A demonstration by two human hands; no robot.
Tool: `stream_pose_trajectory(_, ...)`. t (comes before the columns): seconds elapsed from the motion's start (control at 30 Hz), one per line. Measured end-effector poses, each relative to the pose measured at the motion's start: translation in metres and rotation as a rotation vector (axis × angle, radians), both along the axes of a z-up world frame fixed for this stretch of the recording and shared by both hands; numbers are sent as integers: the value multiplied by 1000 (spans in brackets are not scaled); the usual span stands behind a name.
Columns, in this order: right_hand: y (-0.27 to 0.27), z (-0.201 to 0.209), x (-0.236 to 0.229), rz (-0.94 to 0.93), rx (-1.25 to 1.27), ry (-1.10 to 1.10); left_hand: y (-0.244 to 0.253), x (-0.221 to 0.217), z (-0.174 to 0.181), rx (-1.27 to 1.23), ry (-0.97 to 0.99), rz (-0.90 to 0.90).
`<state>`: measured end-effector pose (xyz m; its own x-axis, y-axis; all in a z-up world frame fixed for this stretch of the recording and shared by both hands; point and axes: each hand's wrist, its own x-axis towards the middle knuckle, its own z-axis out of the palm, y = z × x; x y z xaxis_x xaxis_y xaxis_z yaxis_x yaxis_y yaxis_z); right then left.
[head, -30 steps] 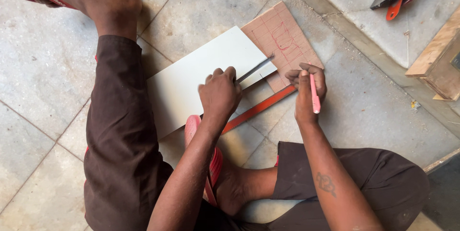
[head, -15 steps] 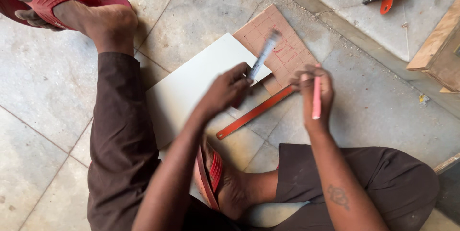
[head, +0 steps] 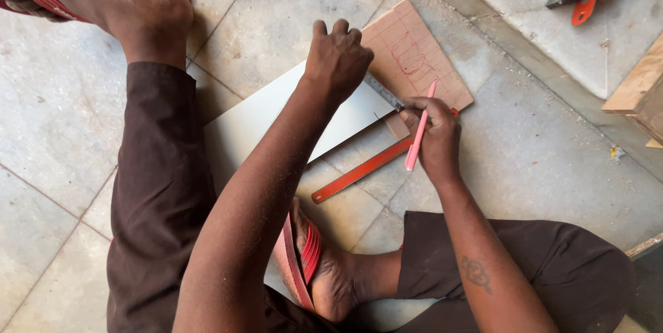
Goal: The person measures and marks a white rectangular board using a tape measure, ruler, and pencil. They then use a hand saw to cut the board along the marked line. The person also marks a smaller wooden block and saws it.
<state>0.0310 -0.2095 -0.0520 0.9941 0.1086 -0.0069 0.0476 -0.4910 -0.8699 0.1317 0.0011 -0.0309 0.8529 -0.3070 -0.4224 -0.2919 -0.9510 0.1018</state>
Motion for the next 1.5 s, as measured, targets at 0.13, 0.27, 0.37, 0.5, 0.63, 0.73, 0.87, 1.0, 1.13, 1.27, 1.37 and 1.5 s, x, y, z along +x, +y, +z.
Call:
stream_pose_trajectory(0.13,0,-8,7,-11,60,74,7,4,-10,-95,-56,42)
stream_pose_trajectory(0.27,3,-16,10,-20,70,101,7,5,-15,-131,-193,-1)
stream_pose_trajectory(0.37,4,-18,12,-15,31,81,7,8,-19,-138,-240,-26)
stream_pose_trajectory(0.5,6,-19,11,-29,22,75,9,11,-23,-149,-177,7)
stream_pose_trajectory(0.63,8,-21,6,-96,147,148,12,10,-28,-202,-152,14)
stream_pose_trajectory(0.73,8,-20,2,-190,331,195,14,13,-31,-225,-164,9)
stream_pose_trajectory(0.87,9,-15,-19,-154,375,57,13,16,-34,-210,-130,12)
stream_pose_trajectory(1.0,10,-11,-29,-80,132,-41,9,17,-33,-187,-113,3)
stream_pose_trajectory(1.13,10,-13,-27,-150,201,57,9,17,-33,-140,-151,-29)
stream_pose_trajectory(1.27,8,-19,-28,-164,292,41,11,14,-34,-159,-205,-19)
stream_pose_trajectory(1.37,7,-21,-27,-176,380,39,8,11,-33,-164,-200,-17)
stream_pose_trajectory(1.5,7,-20,-25,-165,467,43,7,13,-31,-139,-200,-38)
